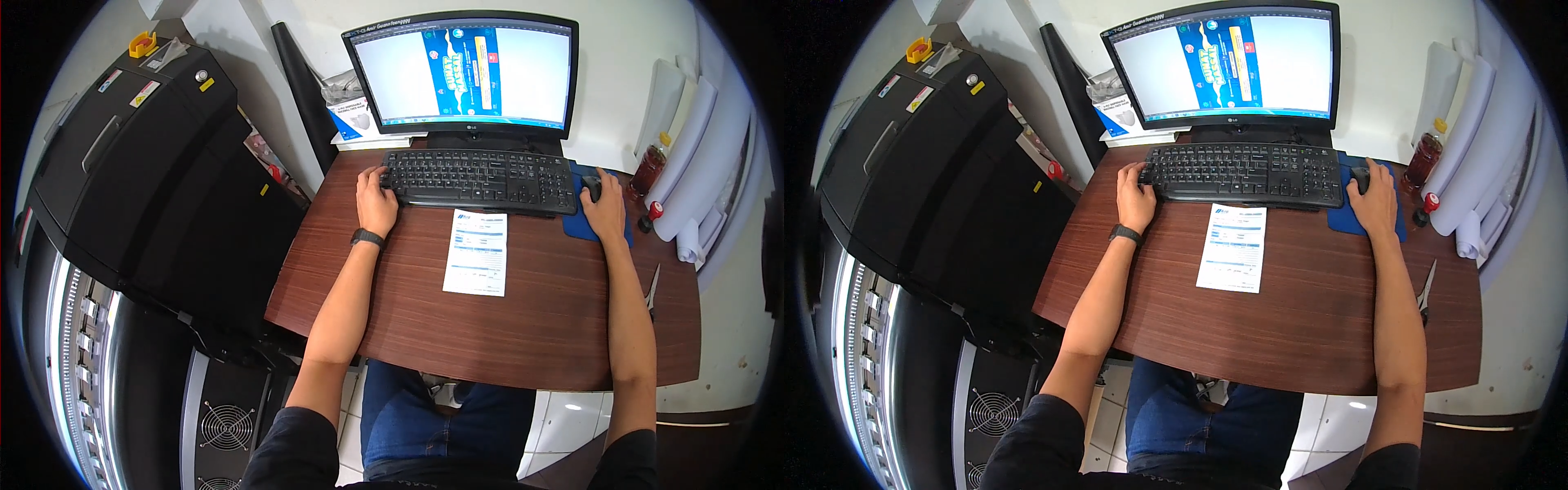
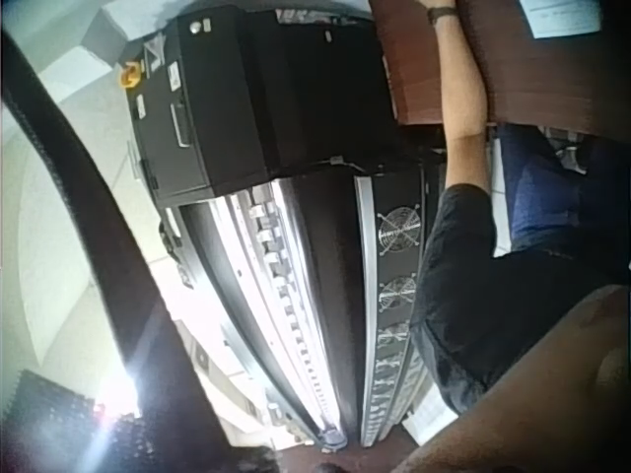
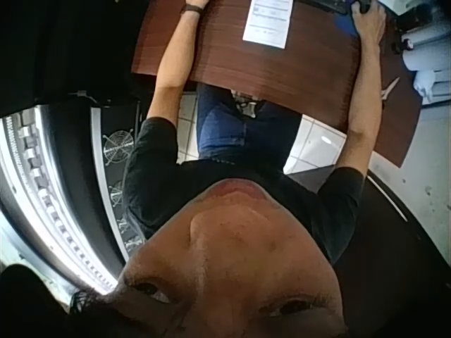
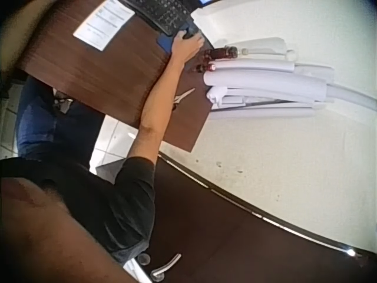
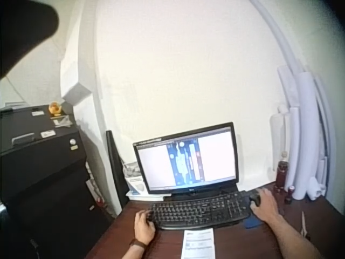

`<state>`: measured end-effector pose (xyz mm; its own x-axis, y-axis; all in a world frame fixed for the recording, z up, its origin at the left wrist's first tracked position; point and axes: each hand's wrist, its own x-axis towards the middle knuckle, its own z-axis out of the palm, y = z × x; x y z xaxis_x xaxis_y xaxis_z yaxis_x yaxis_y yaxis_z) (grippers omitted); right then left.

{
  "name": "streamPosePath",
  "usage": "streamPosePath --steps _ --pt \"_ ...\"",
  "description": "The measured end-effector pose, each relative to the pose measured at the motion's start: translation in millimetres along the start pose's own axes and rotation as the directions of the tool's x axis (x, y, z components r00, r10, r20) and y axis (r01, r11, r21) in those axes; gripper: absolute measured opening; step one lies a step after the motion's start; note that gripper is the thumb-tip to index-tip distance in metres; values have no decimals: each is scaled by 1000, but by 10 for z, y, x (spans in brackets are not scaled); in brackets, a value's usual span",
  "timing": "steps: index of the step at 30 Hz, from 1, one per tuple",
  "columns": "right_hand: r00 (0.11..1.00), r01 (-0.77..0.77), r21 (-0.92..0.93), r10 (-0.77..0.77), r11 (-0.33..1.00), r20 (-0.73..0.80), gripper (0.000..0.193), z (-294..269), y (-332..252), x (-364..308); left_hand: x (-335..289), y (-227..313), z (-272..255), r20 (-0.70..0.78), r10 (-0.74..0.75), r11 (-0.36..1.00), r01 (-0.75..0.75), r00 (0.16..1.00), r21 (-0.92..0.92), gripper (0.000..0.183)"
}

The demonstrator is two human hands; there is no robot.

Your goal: Use computer software and physical documents to process or design print orders.

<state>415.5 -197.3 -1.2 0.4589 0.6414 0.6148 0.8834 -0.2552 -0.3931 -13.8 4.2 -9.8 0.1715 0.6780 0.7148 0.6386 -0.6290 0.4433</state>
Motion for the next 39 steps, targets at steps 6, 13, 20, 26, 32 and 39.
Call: streamPosePath --steps 6,13,20,26,32,39 --pt "1000 -3 5 3 1000 5 56 -2 24 1 12 79 -8 17 -32 999 33 999 -34 47" --pt "1000 2 -4 -2 1000 12 56 -12 3 -5 32 100 12 140 60 988 -79 988 131 43" --pt "1000 3 -9 -3 1000 10 55 -3 18 -4 58 283 83 299 -3 938 -101 954 331 49" --pt "1000 8 -7 -8 1000 9 55 10 1 -2 11 212 118 322 34 943 -137 946 304 58" --pt "1000 13 -1 -13 1000 12 56 21 43 1 -13 278 106 167 84 969 -119 982 215 68" --pt "1000 2 -17 -2 1000 24 57 -11 18 -2 10 428 83 332 44 920 -168 942 354 75"
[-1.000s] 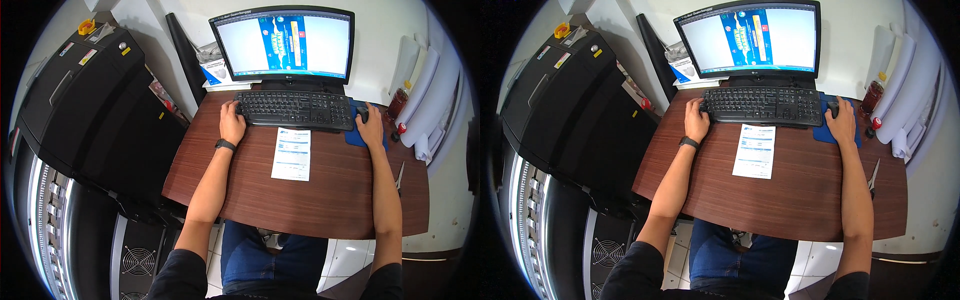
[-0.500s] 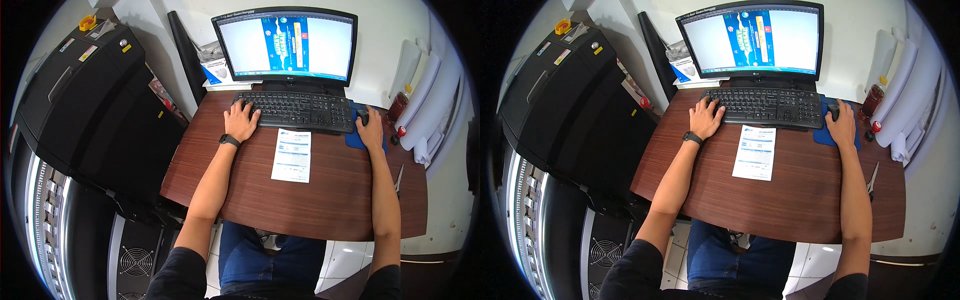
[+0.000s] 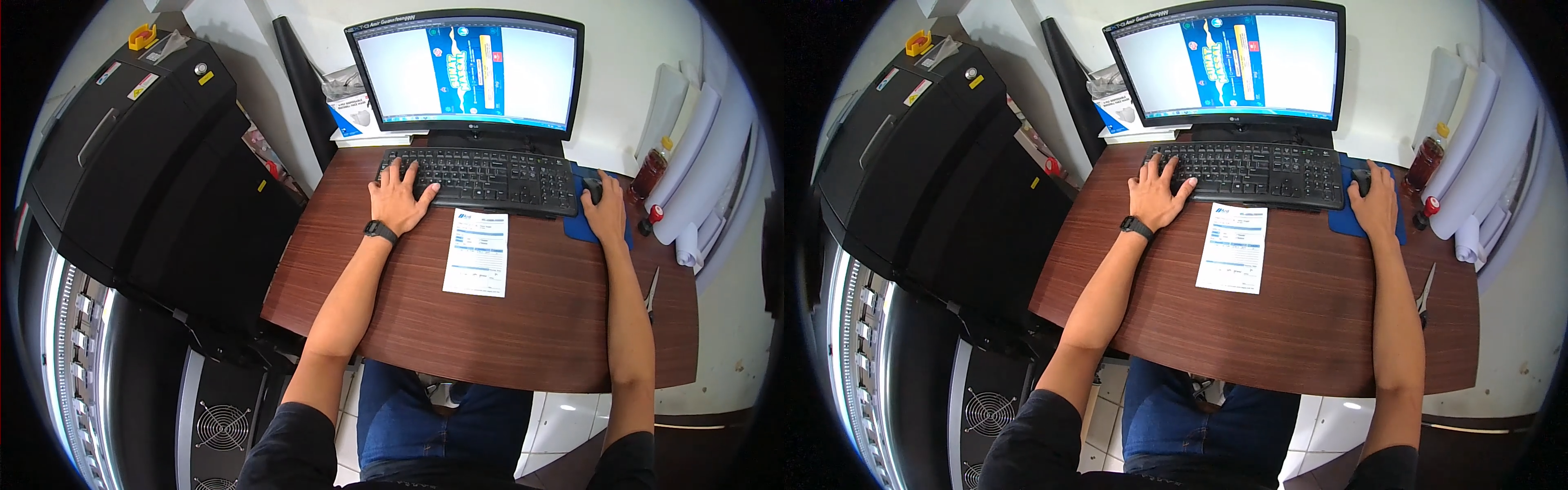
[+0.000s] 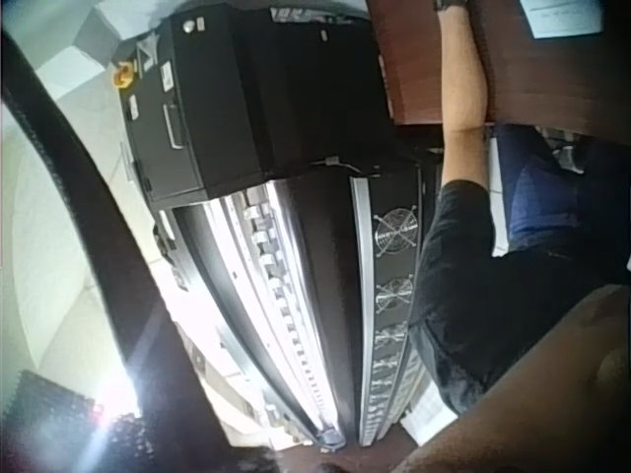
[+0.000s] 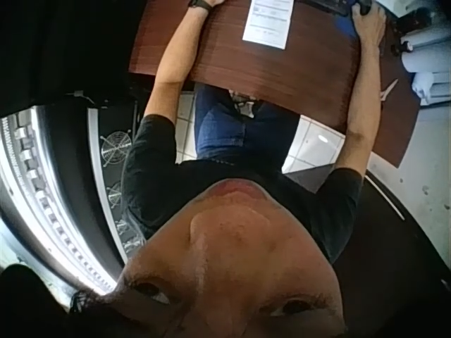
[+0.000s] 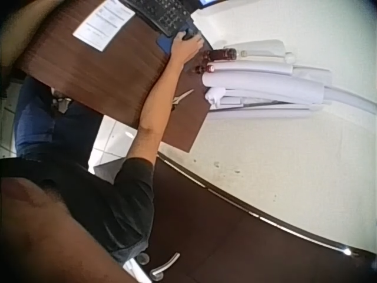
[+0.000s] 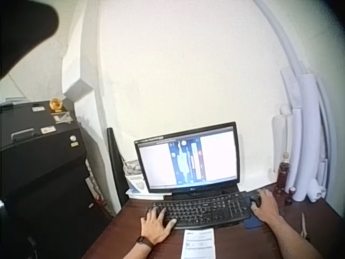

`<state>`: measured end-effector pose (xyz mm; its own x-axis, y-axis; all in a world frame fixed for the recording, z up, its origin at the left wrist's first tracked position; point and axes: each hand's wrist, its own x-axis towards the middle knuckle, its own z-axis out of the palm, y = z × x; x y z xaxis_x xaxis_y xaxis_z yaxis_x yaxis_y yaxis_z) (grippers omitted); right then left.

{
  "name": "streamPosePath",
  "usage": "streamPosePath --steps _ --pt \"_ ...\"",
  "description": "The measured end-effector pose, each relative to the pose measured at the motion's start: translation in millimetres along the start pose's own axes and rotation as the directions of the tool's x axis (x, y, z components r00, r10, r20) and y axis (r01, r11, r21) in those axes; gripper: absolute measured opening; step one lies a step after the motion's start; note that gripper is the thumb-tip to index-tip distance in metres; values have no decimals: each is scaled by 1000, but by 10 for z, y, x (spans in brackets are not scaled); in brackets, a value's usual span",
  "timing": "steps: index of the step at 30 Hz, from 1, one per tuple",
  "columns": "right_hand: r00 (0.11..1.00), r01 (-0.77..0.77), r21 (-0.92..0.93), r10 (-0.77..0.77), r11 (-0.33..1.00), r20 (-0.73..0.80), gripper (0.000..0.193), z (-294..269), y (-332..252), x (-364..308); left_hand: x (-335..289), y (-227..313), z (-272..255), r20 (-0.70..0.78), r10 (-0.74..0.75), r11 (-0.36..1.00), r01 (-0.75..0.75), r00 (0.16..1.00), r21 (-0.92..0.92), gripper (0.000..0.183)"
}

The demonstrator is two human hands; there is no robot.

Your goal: Use computer software and physical documents to process or design print orders.

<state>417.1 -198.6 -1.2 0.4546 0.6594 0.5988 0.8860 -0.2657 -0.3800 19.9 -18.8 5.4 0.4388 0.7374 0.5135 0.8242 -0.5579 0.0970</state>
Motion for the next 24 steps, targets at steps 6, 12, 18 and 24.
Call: streamPosePath --steps 6,12,18,24 --pt "1000 11 8 -11 1000 -10 57 19 -5 2 15 27 56 97 3 999 -8 995 45 78" --pt "1000 0 1 0 1000 -6 57 -3 -8 0 -43 65 84 -53 -4 1000 5 999 21 82" --pt "1000 12 18 -11 1000 -22 56 7 -16 -5 -63 82 52 -3 -30 1000 30 1000 -1 85" --pt "999 24 -2 -24 1000 -28 56 3 11 -8 -13 145 -36 118 22 999 -27 993 45 86"
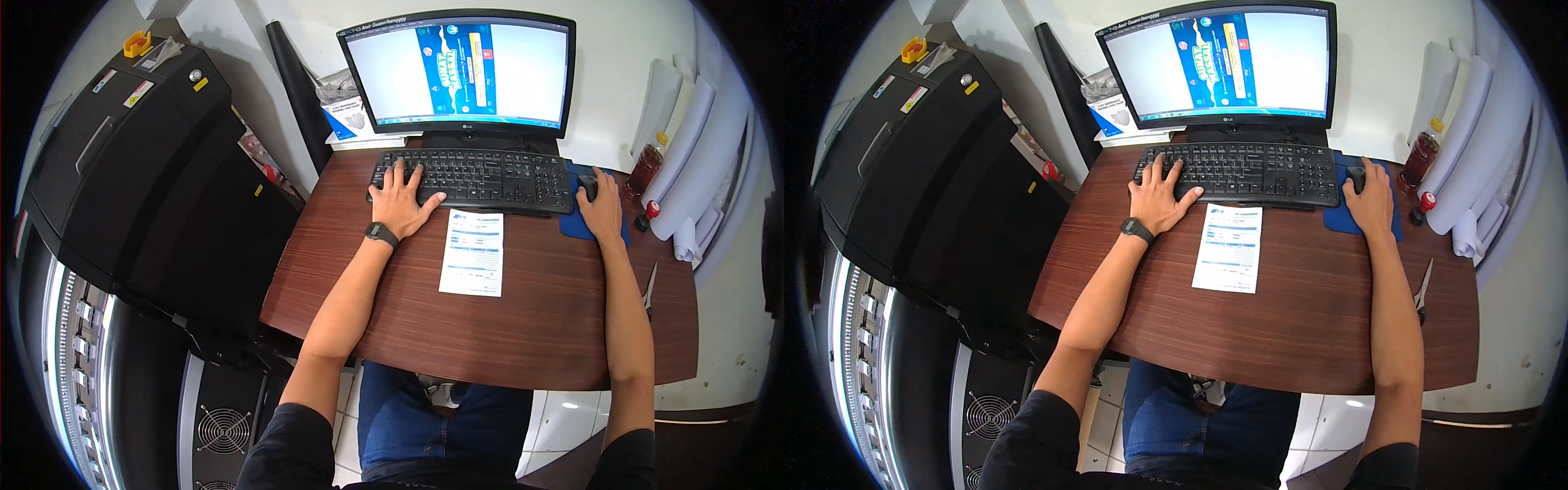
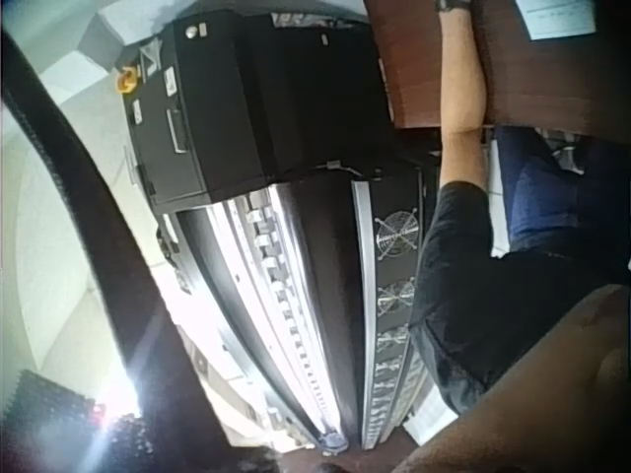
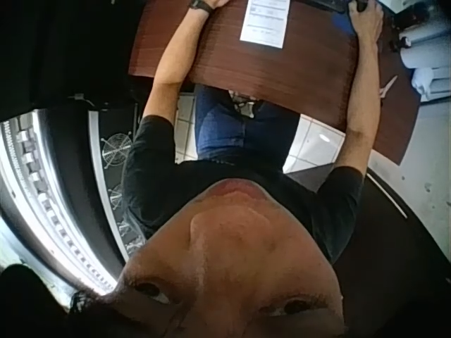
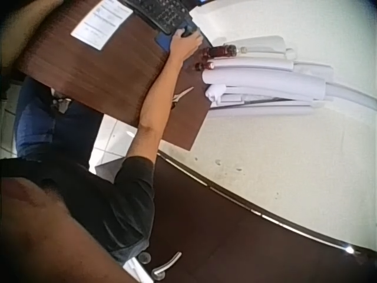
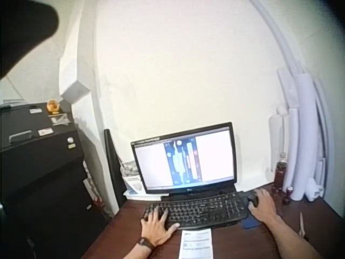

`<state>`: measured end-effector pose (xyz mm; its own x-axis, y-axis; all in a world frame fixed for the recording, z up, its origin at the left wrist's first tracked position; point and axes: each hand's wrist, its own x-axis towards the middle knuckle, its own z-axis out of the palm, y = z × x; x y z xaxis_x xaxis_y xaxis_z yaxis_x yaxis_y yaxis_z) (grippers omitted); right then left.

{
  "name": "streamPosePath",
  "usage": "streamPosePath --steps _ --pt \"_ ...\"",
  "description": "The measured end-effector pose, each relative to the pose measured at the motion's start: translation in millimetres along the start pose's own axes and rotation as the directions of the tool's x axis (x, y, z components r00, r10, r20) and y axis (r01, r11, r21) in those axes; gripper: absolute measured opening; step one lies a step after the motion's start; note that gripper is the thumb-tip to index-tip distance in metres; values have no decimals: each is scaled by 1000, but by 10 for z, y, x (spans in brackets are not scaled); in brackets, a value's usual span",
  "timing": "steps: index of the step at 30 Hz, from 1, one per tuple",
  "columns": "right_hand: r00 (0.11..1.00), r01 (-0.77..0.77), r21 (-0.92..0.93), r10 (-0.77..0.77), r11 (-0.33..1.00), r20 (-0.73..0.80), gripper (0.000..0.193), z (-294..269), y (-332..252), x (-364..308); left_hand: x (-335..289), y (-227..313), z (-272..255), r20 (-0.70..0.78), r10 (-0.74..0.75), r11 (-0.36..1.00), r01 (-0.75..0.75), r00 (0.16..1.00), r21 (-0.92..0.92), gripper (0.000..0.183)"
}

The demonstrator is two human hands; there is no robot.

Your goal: Use computer software and physical documents to process or design print orders.

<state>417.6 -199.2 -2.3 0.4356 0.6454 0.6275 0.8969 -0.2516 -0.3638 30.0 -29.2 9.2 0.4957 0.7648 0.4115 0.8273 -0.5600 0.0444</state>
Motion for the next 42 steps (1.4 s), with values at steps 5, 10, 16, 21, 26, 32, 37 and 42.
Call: streamPosePath --steps 5,10,16,21,26,32,37,42 --pt "999 -28 9 28 1000 22 56 -42 -85 14 49 -14 -28 73 17 999 -20 997 45 88" --pt "1000 -11 11 11 1000 1 57 11 -15 1 9 -14 7 -142 13 995 1 990 97 93" --pt "999 -33 13 33 999 18 57 -2 -28 6 -28 57 22 -49 -70 997 69 996 -20 93" --pt "1000 -19 22 20 1000 -9 58 31 50 14 135 46 37 -48 -58 998 58 997 11 89" --pt "999 -35 28 35 999 9 58 27 3 12 480 75 -12 36 -318 948 318 947 12 85" --pt "998 -60 33 60 998 21 59 -8 -16 5 658 172 -73 218 -408 911 379 887 163 95" --pt "999 -55 24 55 998 0 59 9 22 11 608 149 -92 91 -368 918 346 925 196 93" --pt "998 -58 44 57 997 22 59 -11 -71 25 617 11 -38 163 -406 912 411 899 1 95"
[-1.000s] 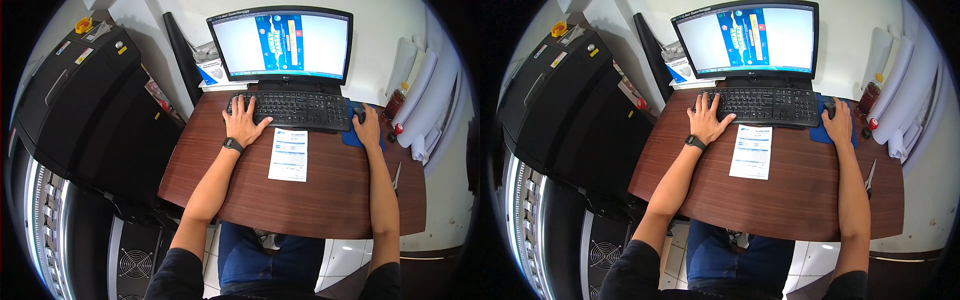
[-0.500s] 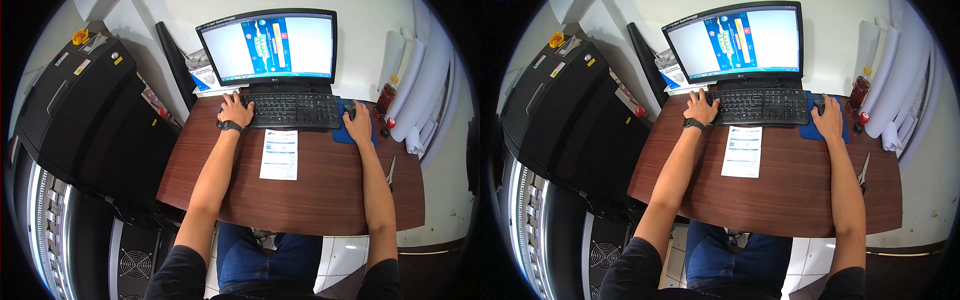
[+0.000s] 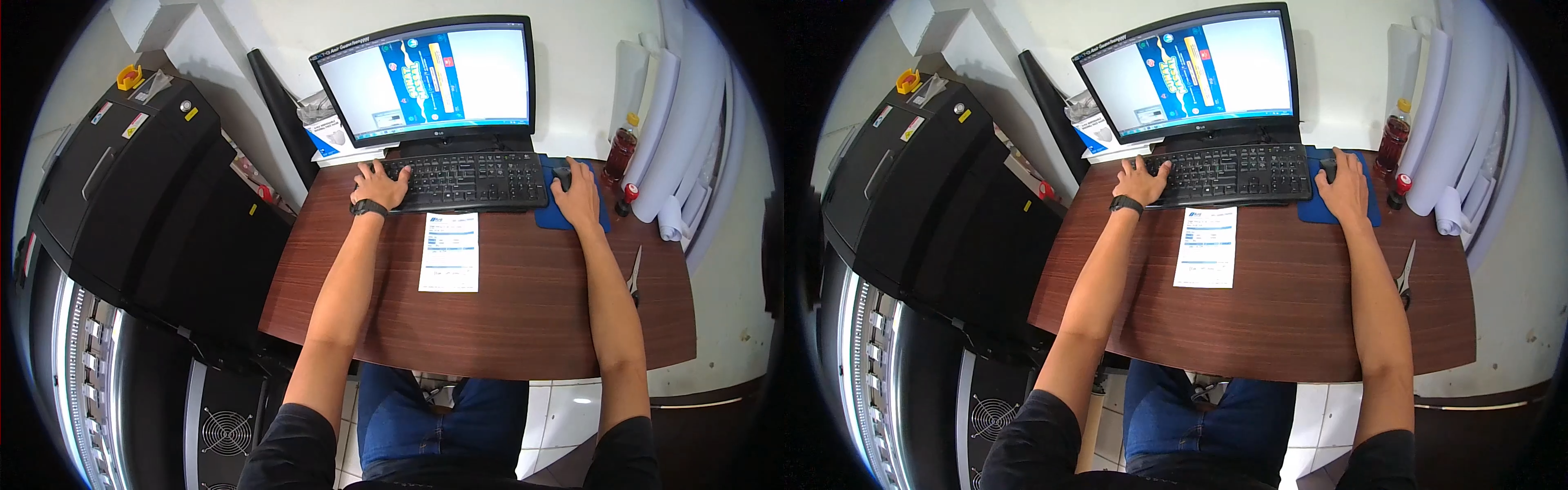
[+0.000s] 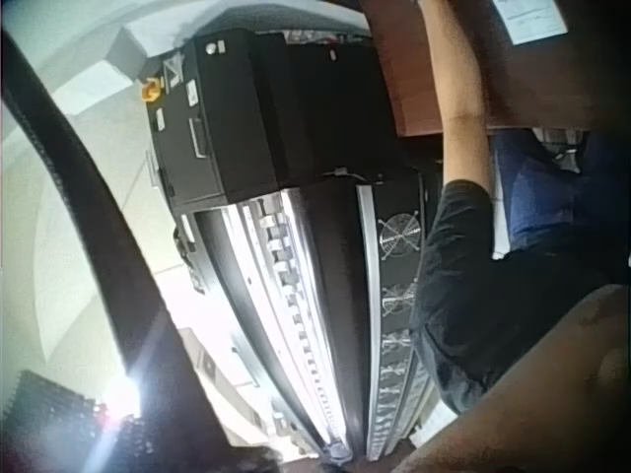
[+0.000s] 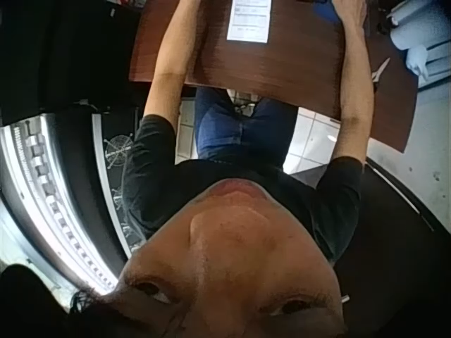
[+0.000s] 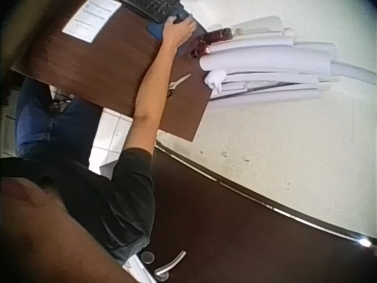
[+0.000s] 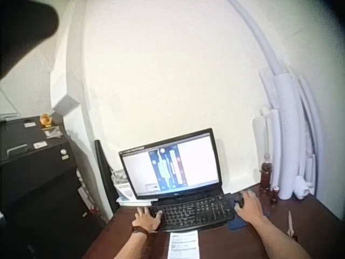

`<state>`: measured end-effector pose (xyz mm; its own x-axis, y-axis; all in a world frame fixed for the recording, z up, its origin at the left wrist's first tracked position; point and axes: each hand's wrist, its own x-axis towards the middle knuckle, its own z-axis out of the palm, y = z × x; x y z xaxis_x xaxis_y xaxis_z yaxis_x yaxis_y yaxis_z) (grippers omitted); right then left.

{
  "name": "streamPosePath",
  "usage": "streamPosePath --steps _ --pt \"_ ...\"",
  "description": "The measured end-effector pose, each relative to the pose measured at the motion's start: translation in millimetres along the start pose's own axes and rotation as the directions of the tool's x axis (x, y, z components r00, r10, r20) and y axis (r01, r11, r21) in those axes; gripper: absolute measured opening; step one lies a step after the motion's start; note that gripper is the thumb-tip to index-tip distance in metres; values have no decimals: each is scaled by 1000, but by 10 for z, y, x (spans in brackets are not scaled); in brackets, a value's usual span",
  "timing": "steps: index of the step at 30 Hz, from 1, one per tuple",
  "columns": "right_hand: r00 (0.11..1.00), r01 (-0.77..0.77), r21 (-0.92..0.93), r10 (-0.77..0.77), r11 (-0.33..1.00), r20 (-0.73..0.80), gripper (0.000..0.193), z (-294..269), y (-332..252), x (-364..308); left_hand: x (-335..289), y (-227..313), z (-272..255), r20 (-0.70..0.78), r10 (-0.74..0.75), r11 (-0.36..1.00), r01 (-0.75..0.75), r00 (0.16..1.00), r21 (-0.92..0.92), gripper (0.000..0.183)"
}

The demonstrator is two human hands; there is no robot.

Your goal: Use computer software and physical documents to process or design print orders.

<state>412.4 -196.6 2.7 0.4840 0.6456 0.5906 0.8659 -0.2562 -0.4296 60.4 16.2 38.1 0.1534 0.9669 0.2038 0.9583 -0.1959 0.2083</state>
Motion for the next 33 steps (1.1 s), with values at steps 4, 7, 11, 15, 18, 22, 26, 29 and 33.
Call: streamPosePath --steps 4,7,11,15,18,22,26,29,33 --pt "1000 3 -17 -4 1000 -13 59 7 77 -24 -82 212 -121 103 -38 996 29 994 87 103" --pt "1000 17 -12 -18 1000 -23 59 36 90 -18 -98 272 -201 169 -62 988 37 984 149 104" --pt "1000 16 -7 -16 1000 -23 59 37 90 -17 -75 309 -211 209 -96 976 50 973 214 105" --pt "1000 8 -20 -8 1000 -24 59 38 122 -7 -72 308 -174 135 -37 975 7 990 222 101" --pt "1000 12 -27 -13 1000 -18 60 23 89 -16 -38 238 -101 73 -17 986 5 997 164 99" --pt "1000 1 -15 -1 1000 -1 60 25 58 -12 46 180 -44 151 -32 999 28 988 28 100" --pt "1000 3 -27 -3 1000 -1 59 13 97 -14 64 284 -76 192 -35 999 28 981 36 110" --pt "1000 9 -21 -9 1000 -6 59 26 78 -13 71 301 -91 203 -56 991 29 978 134 114" --pt "1000 16 -18 -16 1000 -12 59 27 65 -16 71 327 -106 234 -73 989 40 970 142 116"
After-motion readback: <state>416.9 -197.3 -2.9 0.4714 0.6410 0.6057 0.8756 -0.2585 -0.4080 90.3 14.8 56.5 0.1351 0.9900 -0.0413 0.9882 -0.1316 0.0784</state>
